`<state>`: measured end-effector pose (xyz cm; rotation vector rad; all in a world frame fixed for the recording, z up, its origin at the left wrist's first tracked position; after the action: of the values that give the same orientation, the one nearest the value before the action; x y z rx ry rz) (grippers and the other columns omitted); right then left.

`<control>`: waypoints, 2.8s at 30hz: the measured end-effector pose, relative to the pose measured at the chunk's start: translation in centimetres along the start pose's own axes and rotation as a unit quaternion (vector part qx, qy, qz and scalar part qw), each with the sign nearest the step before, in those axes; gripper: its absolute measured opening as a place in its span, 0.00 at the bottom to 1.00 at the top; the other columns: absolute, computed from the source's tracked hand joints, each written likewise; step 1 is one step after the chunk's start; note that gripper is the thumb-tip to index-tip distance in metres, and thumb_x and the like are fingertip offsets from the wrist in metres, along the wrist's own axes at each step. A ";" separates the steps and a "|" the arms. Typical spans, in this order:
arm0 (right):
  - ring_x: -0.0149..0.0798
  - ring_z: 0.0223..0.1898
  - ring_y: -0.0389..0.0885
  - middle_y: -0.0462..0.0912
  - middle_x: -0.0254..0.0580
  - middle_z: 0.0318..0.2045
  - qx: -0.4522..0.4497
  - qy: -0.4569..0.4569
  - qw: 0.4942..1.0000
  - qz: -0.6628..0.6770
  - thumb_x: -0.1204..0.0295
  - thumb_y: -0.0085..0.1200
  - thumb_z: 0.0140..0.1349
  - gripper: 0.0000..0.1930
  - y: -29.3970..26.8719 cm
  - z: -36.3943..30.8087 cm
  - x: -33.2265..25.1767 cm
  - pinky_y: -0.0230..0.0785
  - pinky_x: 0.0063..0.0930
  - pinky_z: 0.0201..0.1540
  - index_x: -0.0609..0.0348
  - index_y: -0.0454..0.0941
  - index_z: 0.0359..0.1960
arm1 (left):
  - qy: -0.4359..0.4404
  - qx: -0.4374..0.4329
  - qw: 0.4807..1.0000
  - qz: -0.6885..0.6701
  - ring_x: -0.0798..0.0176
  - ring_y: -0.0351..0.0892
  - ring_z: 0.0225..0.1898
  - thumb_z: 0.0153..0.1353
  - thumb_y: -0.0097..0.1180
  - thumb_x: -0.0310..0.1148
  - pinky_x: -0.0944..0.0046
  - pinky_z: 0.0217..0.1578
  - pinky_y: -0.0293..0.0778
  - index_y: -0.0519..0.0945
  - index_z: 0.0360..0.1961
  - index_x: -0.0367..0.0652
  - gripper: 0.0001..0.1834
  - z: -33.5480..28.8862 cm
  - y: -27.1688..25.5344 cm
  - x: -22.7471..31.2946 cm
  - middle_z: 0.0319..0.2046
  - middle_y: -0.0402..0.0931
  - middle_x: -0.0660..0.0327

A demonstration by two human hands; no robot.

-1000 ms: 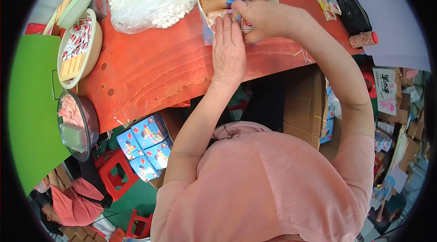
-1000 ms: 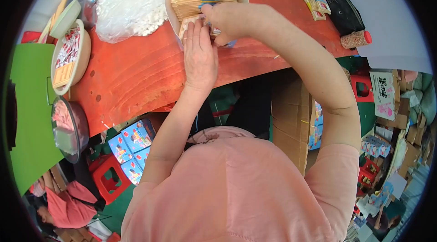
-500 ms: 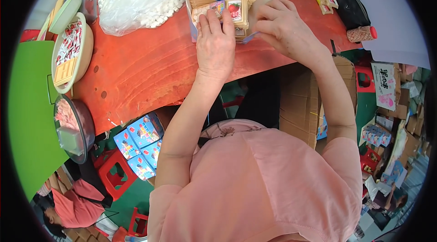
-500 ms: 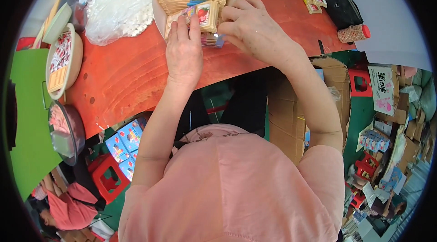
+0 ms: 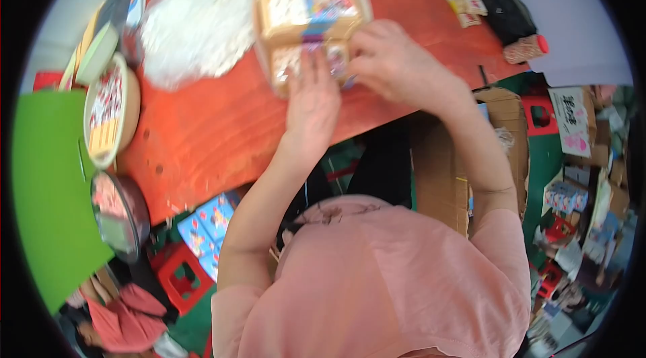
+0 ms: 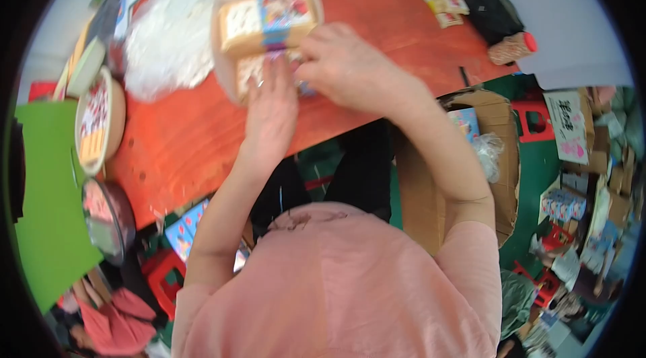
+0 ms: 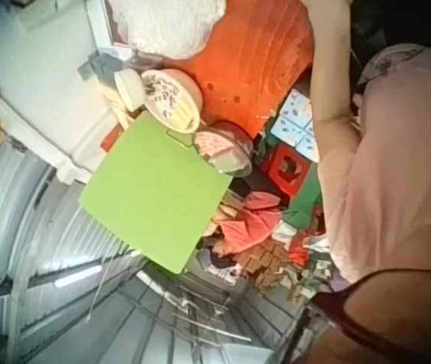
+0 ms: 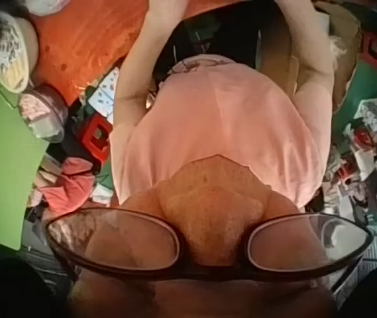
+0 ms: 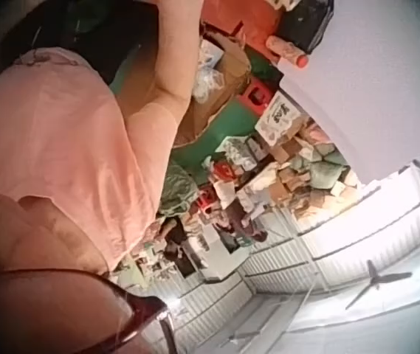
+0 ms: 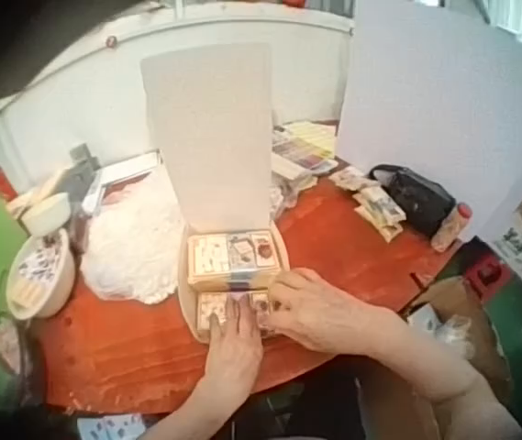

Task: Folding small cardboard toy boxes and filling them with several packets of toys or snacks.

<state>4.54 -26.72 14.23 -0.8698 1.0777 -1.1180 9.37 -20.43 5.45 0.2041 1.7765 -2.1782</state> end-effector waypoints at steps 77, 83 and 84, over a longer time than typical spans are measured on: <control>0.55 0.53 0.78 0.80 0.50 0.48 0.027 0.012 0.999 0.033 0.69 0.70 0.50 0.31 0.9 6.0 -0.4 0.71 0.44 0.57 0.61 0.71 0.56 | -0.100 0.297 0.917 -0.249 0.36 0.73 0.59 0.59 0.58 0.25 0.42 0.61 0.72 0.74 0.57 0.35 0.24 -2.7 -2.4 -5.3 0.55 0.70 0.39; 0.47 0.55 0.74 0.77 0.38 0.45 0.008 0.023 0.996 -0.081 0.72 0.70 0.50 0.22 -0.7 0.7 -2.8 0.63 0.44 0.61 0.53 0.77 0.48 | -0.071 0.276 0.938 -0.199 0.37 0.75 0.55 0.58 0.58 0.27 0.44 0.60 0.72 0.76 0.56 0.44 0.23 -2.2 -2.5 -5.0 0.54 0.72 0.41; 0.47 0.55 0.74 0.77 0.38 0.45 0.006 0.025 0.996 -0.081 0.72 0.70 0.50 0.22 -0.3 0.2 -2.5 0.63 0.44 0.61 0.53 0.77 0.48 | -0.071 0.276 0.937 -0.201 0.37 0.75 0.55 0.58 0.58 0.27 0.44 0.60 0.72 0.76 0.56 0.44 0.23 -2.1 -2.6 -5.0 0.54 0.72 0.41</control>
<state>4.42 -24.41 15.10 -0.9368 1.0538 -1.2867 12.97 -17.14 8.98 -0.2111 1.1631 -2.8639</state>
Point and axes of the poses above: each hand's wrist, its own z-axis towards the middle knuckle, its own y-axis out of the palm, x = y × z, the point moved 9 cm from there along z, towards the middle knuckle
